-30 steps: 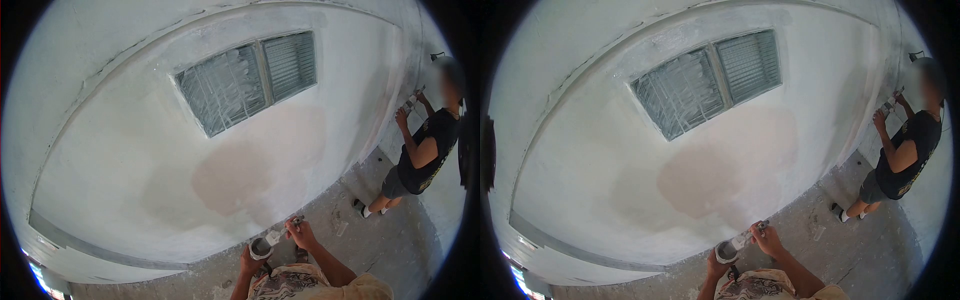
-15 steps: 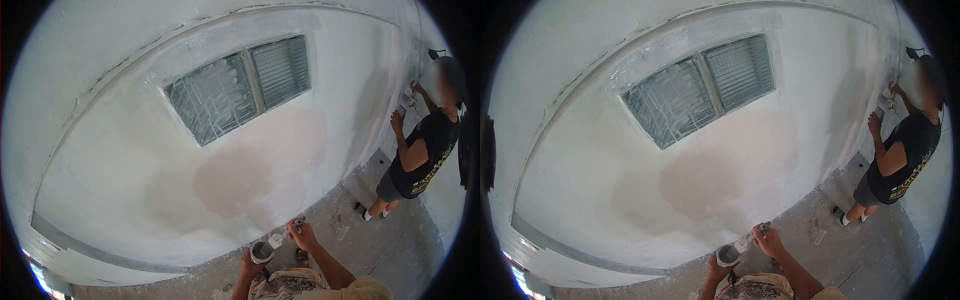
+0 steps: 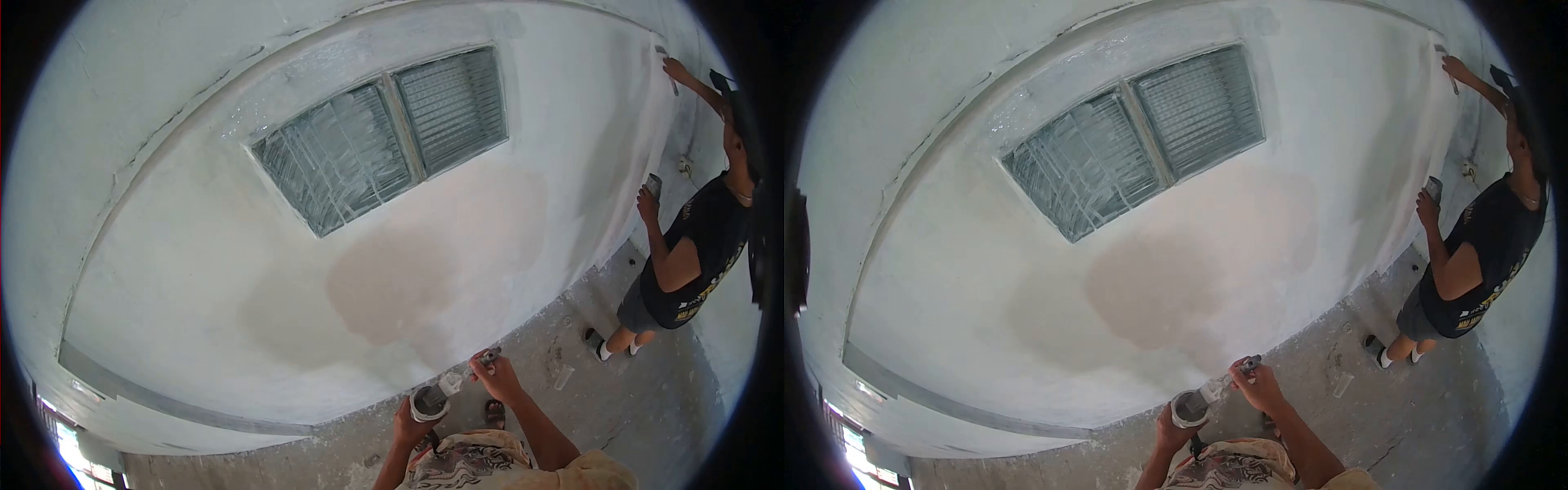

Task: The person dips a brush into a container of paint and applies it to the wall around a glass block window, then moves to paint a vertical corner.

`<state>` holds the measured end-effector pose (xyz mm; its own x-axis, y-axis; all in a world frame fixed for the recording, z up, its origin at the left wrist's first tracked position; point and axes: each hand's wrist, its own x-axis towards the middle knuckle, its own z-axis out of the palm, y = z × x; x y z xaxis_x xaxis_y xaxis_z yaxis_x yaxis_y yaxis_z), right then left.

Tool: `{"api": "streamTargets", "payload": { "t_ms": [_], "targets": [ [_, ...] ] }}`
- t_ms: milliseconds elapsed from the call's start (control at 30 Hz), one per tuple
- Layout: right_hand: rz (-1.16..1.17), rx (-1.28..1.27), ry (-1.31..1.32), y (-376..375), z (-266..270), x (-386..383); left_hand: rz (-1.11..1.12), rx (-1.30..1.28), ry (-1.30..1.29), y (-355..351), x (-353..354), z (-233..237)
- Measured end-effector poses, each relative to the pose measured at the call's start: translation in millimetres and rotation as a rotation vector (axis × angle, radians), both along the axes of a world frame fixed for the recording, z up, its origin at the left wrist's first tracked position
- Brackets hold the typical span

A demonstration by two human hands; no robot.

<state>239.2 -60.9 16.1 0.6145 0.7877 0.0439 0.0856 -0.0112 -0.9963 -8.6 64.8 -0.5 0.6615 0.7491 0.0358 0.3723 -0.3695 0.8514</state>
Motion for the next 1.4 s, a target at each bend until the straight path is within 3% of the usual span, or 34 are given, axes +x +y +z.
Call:
{"api": "streamTargets", "payload": {
  "t_ms": [400,667,767,900,1000,1100,1300,1400],
  "targets": [
    [0.053,0.079,0.065,-9.3,-8.2,21.9,0.152,0.006,0.075,-25.6,24.5,1.3],
    [0.310,0.003,0.095,6.5,10.0,28.6,0.282,-0.065,0.000,-57.5,1.7,-1.9],
    [0.435,-0.071,0.062,25.9,2.7,18.6,0.307,-0.012,0.038,-60.5,-21.7,-22.5],
    [0.519,0.005,0.118,59.9,32.0,-46.7,0.463,-0.107,-0.067,-58.8,-67.8,-3.2],
    [0.669,-0.019,-0.077,88.0,44.4,-92.8,0.542,-0.007,-0.090,-46.4,-107.4,-0.5],
    [0.737,0.037,0.016,114.9,38.6,-143.8,0.616,-0.019,-0.078,-36.4,-152.5,12.3],
    [0.831,0.071,-0.039,157.6,45.5,-250.3,0.752,0.032,-0.140,-26.7,-253.1,-0.4],
    [0.892,0.085,-0.034,176.5,30.0,-291.8,0.806,0.056,-0.046,-27.8,-301.8,0.4]
  ]
}}
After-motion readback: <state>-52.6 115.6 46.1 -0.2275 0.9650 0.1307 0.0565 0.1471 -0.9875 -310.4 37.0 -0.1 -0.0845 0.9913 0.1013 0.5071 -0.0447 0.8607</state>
